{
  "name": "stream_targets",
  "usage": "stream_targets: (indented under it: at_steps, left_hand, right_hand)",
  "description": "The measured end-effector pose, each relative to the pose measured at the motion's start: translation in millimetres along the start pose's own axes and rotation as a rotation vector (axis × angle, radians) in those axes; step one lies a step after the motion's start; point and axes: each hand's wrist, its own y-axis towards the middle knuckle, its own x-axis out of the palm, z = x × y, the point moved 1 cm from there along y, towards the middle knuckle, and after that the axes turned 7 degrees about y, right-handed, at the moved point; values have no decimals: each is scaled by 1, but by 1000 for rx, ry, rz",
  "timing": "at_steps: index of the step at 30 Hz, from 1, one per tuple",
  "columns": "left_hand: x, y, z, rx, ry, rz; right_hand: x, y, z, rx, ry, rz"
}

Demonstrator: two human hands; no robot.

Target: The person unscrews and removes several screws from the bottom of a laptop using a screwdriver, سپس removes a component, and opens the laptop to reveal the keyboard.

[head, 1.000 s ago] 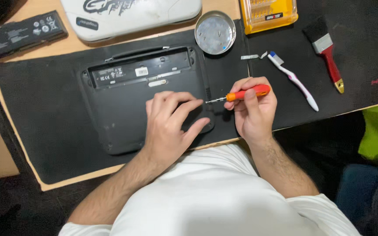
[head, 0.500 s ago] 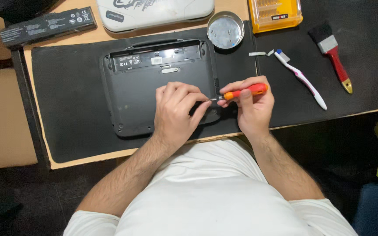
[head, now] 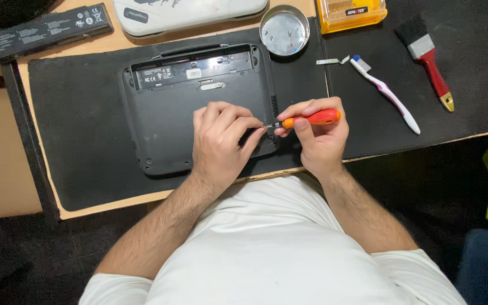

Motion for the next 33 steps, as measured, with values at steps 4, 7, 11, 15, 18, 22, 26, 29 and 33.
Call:
stream_targets:
  at_steps: [4, 7, 11, 15, 18, 22, 26, 29, 33]
  left_hand:
    - [-1, 0, 1, 0, 5, -7]
    - [-1, 0, 2, -5, 7, -12]
    - [0, -1, 0, 14, 35, -13]
    - [-2, 1, 2, 35, 54, 7]
    - [-1, 0, 2, 43, 60, 3]
    - [-1, 0, 1, 47, 63, -3]
    - [-1, 0, 2, 59, 70, -5]
    - [-2, 1, 1, 62, 67, 4]
    - [-1, 1, 2, 53, 72, 8]
  right_hand:
    - [0, -3, 3, -12, -18, -4]
    - [0, -6, 3, -28, -41, -1]
    - [2, -7, 0, -52, -70, -6]
    - [4, -7, -1, -72, -78, -28]
    - [6, -7, -3, -87, -79, -29]
    - [5, -6, -3, -85, -81, -34]
    - [8, -7, -3, -86, -74, -35]
    - [8, -6, -3, -86, -65, -38]
    - [6, -7, -3, -72, -77, -33]
